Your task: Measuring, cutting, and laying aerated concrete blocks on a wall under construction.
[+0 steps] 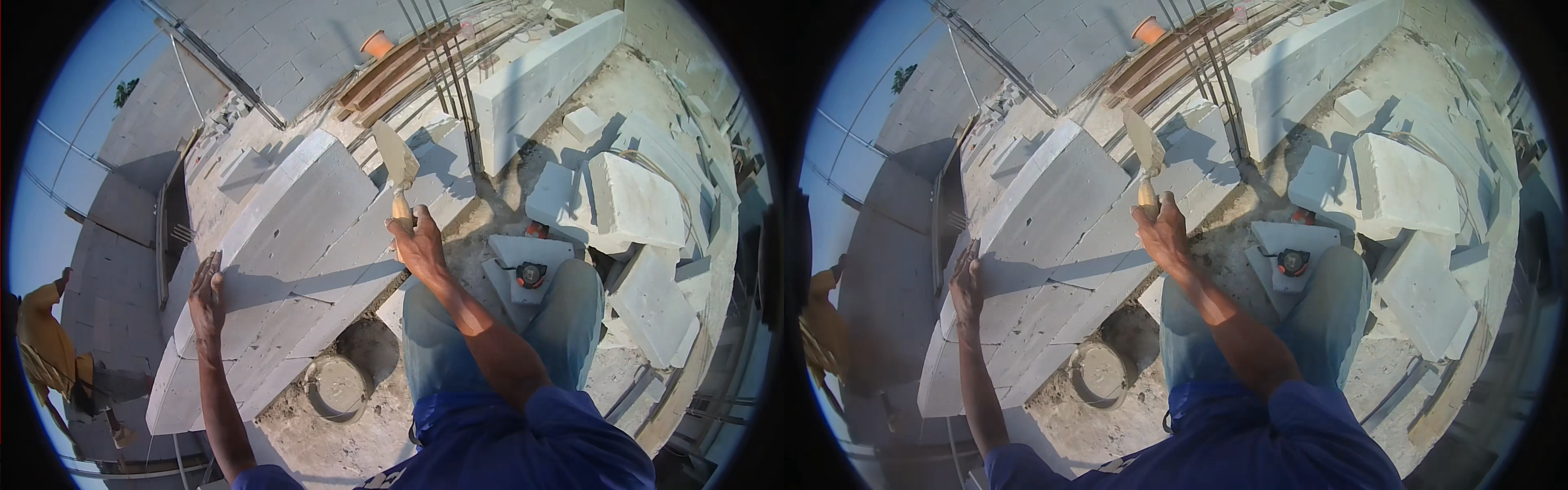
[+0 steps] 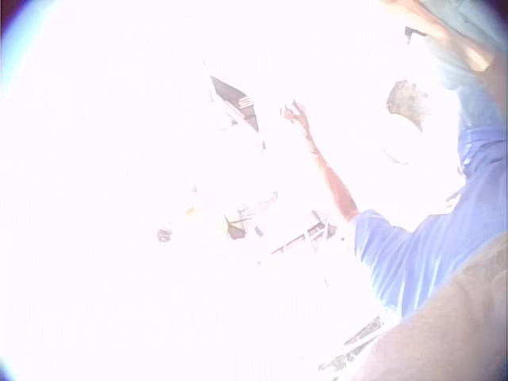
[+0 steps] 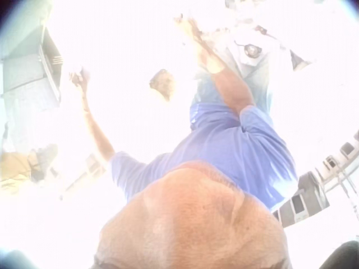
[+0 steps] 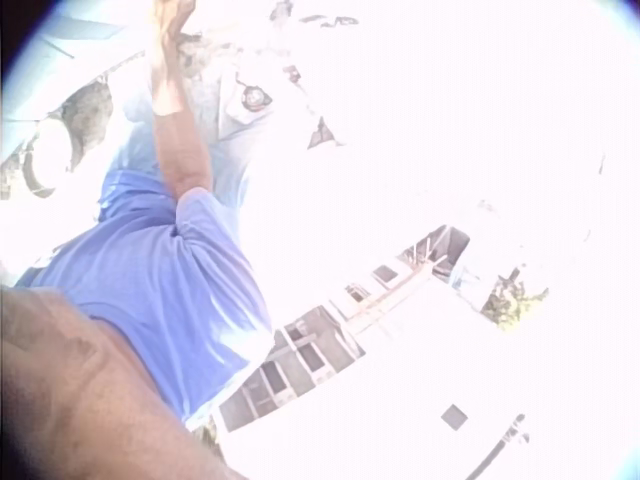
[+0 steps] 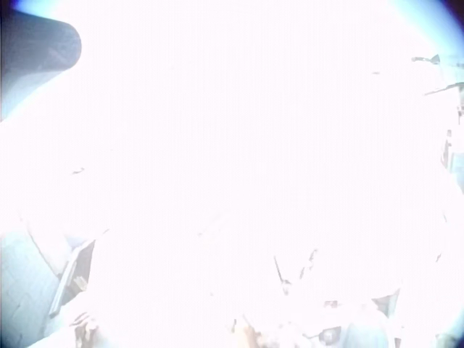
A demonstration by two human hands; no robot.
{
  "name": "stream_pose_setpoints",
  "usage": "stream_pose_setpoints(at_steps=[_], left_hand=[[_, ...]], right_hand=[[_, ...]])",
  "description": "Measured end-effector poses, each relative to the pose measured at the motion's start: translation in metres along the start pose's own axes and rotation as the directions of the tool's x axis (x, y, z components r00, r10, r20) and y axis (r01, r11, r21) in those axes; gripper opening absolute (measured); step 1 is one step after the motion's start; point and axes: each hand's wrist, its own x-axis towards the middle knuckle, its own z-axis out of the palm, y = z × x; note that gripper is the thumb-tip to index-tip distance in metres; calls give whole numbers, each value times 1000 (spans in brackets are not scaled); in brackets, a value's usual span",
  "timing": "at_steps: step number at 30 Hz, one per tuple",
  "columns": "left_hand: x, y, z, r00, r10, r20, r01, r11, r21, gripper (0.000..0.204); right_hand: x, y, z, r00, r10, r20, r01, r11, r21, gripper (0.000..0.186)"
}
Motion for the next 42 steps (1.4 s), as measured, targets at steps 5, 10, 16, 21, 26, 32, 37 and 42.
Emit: stream_pose_setpoints(at_steps=[5, 10, 16, 21, 26, 32, 37, 42], left_hand=[[10, 13, 4, 1000, 20, 0, -20, 1000, -18, 58], [10, 12, -1, 999, 52, -7, -52, 999, 5, 54], [10, 1, 0, 995, 95, -25, -94, 995, 28, 49], [11, 15, -1, 993, 115, -18, -114, 992, 51, 47], [11, 10, 9, 995, 99, -9, -97, 991, 91, 47], [9, 6, 1, 994, 106, -23, -101, 982, 162, 51], [10, 4, -2, 997, 81, -13, -78, 982, 173, 52], [10, 3, 1, 996, 91, -15, -87, 982, 167, 50]], right_hand=[[9, -18, 43, 985, -172, 9, 170, 962, -212, 47], [-38, 11, 21, 913, -378, 155, 409, 839, -360, 54], [-70, 6, -70, 945, -296, 139, 326, 882, -340, 36], [25, 11, -78, 848, 192, 494, -453, 747, 487, 38], [81, 28, -67, 533, 111, 839, -769, 477, 426, 51], [34, 32, -156, 409, 460, 788, -846, 515, 138, 48], [2, -16, -167, 722, 441, 533, -507, 861, -25, 40], [17, -9, -165, 929, 311, 201, -292, 949, -119, 38]])
